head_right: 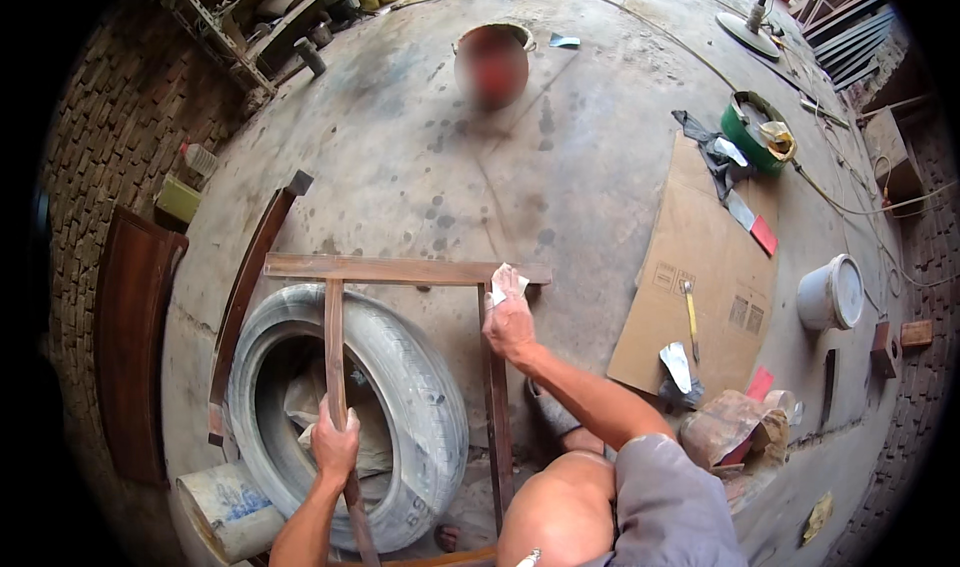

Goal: The person sits on the floor and sands a wooden frame resting on a tire using a sanding block. They repeatedly rub the sanding block along the frame's edges and surfaces to smooth the wood.

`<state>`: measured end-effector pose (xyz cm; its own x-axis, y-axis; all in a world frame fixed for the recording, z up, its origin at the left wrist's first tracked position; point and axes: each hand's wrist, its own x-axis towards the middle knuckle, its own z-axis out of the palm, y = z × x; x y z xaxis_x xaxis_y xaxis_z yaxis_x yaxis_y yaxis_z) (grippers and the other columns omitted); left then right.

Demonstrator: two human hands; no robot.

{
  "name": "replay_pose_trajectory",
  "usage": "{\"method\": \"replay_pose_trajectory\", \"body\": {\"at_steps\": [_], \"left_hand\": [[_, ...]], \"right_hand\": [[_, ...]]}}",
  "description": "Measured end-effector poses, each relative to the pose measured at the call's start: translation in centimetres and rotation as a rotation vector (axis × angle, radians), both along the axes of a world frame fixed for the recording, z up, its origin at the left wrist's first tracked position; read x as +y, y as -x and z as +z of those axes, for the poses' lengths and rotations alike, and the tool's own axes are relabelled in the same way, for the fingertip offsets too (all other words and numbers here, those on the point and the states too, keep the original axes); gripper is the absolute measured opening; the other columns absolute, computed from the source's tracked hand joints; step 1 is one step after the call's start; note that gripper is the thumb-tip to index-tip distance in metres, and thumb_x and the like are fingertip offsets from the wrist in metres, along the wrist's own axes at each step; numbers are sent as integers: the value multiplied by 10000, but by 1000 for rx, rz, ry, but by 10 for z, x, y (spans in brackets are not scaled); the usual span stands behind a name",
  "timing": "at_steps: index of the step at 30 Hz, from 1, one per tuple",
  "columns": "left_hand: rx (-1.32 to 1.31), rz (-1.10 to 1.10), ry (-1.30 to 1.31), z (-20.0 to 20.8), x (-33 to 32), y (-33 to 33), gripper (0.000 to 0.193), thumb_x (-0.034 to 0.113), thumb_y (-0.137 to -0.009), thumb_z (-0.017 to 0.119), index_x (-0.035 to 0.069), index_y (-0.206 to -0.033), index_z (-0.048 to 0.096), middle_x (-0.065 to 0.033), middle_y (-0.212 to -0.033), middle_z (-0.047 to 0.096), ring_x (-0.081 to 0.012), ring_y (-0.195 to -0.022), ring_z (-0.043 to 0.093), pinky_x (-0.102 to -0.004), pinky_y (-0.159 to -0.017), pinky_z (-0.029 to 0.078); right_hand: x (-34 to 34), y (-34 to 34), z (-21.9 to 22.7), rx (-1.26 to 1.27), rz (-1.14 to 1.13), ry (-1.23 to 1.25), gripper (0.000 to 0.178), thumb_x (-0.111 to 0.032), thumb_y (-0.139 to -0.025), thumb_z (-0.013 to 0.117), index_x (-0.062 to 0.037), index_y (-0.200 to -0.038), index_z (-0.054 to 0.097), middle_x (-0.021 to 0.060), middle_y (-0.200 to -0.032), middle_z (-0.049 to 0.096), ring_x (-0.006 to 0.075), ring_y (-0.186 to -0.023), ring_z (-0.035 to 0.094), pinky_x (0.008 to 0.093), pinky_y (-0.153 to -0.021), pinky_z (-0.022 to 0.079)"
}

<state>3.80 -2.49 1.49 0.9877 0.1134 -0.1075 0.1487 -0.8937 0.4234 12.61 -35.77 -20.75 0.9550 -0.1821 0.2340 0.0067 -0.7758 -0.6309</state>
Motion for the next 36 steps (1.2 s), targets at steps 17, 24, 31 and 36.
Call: {"method": "replay_pose_trajectory", "body": {"at_steps": [17,24,31,36], "left_hand": [[0,-7,-20,-1,6,3,541,188,-889,691,82,-1396,531,-263,-1007,716,-479,-939,683,-536,-814,532],[16,25,-41,5,4,1,537,183,-888,693,79,-1391,536,-262,-973,720,-475,-911,690,-531,-809,540],[8,3,-34,1,6,5,554,209,-885,697,77,-1397,530,-260,-940,722,-471,-882,697,-538,-785,540],[15,15,-35,0,4,0,578,222,-880,701,75,-1409,521,-262,-935,722,-476,-870,696,-542,-784,540]], "right_hand": [[-23,16,13,298,-98,-104,561,-180,-1058,406,162,-1495,327,357,-1537,383,435,-1467,356,448,-1231,285],[-53,13,5,371,-151,-161,553,-156,-966,520,124,-1437,443,345,-1444,486,456,-1363,468,436,-1169,373],[15,-8,53,-186,263,-12,596,-76,-922,515,114,-1479,421,317,-1537,423,417,-1454,406,453,-1244,295],[-25,7,41,23,73,9,587,-109,-943,495,160,-1459,413,359,-1530,402,457,-1457,382,464,-1250,282]]}}
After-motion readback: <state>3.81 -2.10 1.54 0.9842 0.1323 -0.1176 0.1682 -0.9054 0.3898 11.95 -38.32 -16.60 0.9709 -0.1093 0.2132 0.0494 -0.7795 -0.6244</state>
